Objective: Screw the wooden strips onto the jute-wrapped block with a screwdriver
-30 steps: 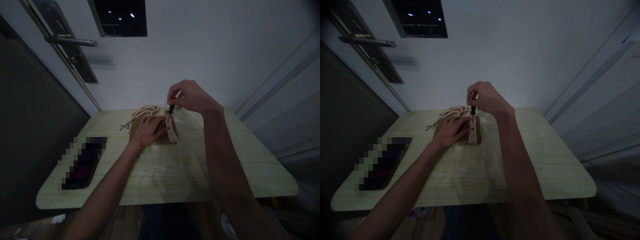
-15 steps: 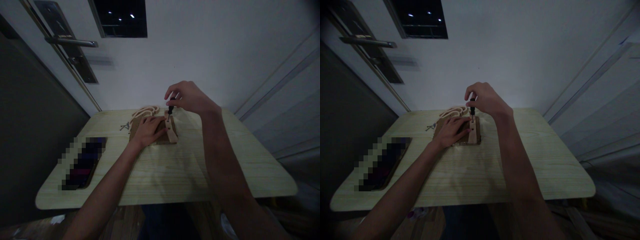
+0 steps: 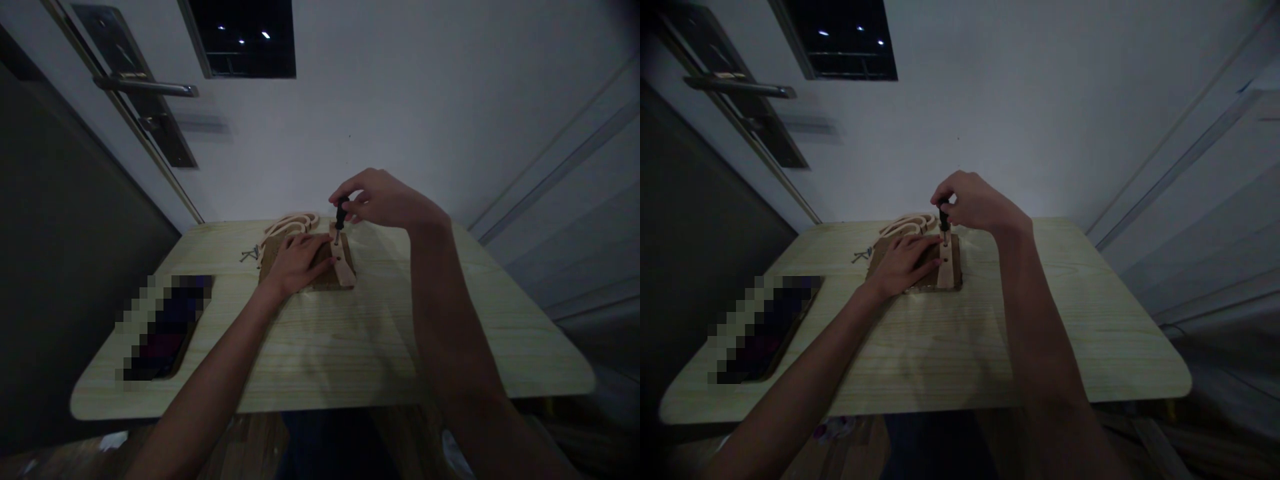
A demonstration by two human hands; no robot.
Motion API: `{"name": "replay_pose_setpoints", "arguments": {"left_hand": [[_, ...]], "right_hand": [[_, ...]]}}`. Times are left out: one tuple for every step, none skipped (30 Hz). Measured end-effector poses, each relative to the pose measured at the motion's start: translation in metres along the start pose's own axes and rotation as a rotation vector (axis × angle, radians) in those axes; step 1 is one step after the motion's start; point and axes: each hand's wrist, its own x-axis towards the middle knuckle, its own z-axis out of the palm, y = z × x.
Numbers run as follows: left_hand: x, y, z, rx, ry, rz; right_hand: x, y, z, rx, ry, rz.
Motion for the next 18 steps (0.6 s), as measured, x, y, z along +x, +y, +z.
{"name": "replay_pose_setpoints", "arguments": {"left_hand": [[-0.0001, 0.0001, 0.0, 0.001, -0.001, 0.0], [-0.0001, 0.0001, 0.0001, 0.001, -0.001, 0.001], [-0.0002, -0.0001, 0.0003, 0.002, 0.001, 0.001], [-0.0002, -0.0003, 0.0006, 0.001, 0.003, 0.001], [-0.0002, -0.0007, 0.0008, 0.0, 0.005, 0.002], [-0.0002, -0.001, 0.001, -0.001, 0.008, 0.005], [-0.0002, -0.0013, 0.0012, -0.002, 0.009, 0.008], [-0.0002, -0.0014, 0.0012, -0.001, 0.01, 0.008], [-0.0003, -0.0015, 0.0012, -0.001, 0.01, 0.007], [-0.0003, -0.0014, 0.0011, 0.0, 0.01, 0.005], [-0.0004, -0.0013, 0.0009, 0.001, 0.008, 0.002], [-0.0005, -0.001, 0.0007, 0.003, 0.007, 0.0], [-0.0006, -0.0008, 0.0005, 0.005, 0.007, -0.001], [-0.0006, -0.0005, 0.0003, 0.006, 0.005, 0.002], [-0.0006, -0.0003, 0.0001, 0.007, 0.005, 0.005], [-0.0006, -0.0002, 0.0, 0.01, 0.004, 0.008], [-0.0006, -0.0002, -0.0001, 0.012, 0.006, 0.01], [-0.0005, -0.0002, -0.0002, 0.014, 0.008, 0.011]], "right_hand": [[-0.0002, -0.0001, -0.0004, -0.002, -0.006, 0.005], [-0.0001, -0.0003, -0.0004, -0.009, -0.004, 0.009], [0.0004, -0.0003, 0.0, -0.022, 0.007, 0.012], [0.0012, -0.0002, 0.0009, -0.037, 0.025, 0.014], [0.0022, 0.0001, 0.002, -0.054, 0.047, 0.017], [0.0032, 0.0008, 0.0033, -0.067, 0.073, 0.024], [0.0043, 0.0016, 0.0047, -0.075, 0.097, 0.032], [0.0054, 0.0026, 0.0059, -0.074, 0.12, 0.039], [0.0063, 0.0036, 0.007, -0.064, 0.139, 0.044], [0.007, 0.0042, 0.0078, -0.048, 0.153, 0.042], [0.0076, 0.0044, 0.0083, -0.025, 0.161, 0.032], [0.0079, 0.0041, 0.0084, 0.0, 0.16, 0.018], [0.0079, 0.0033, 0.0082, 0.024, 0.152, 0.004], [0.0076, 0.002, 0.0077, 0.047, 0.136, -0.007], [0.0071, 0.0004, 0.0068, 0.067, 0.112, -0.013], [0.0062, -0.0012, 0.0056, 0.08, 0.086, -0.013], [0.0051, -0.0027, 0.0041, 0.087, 0.061, -0.008], [0.0038, -0.0039, 0.0024, 0.089, 0.041, -0.002]]}}
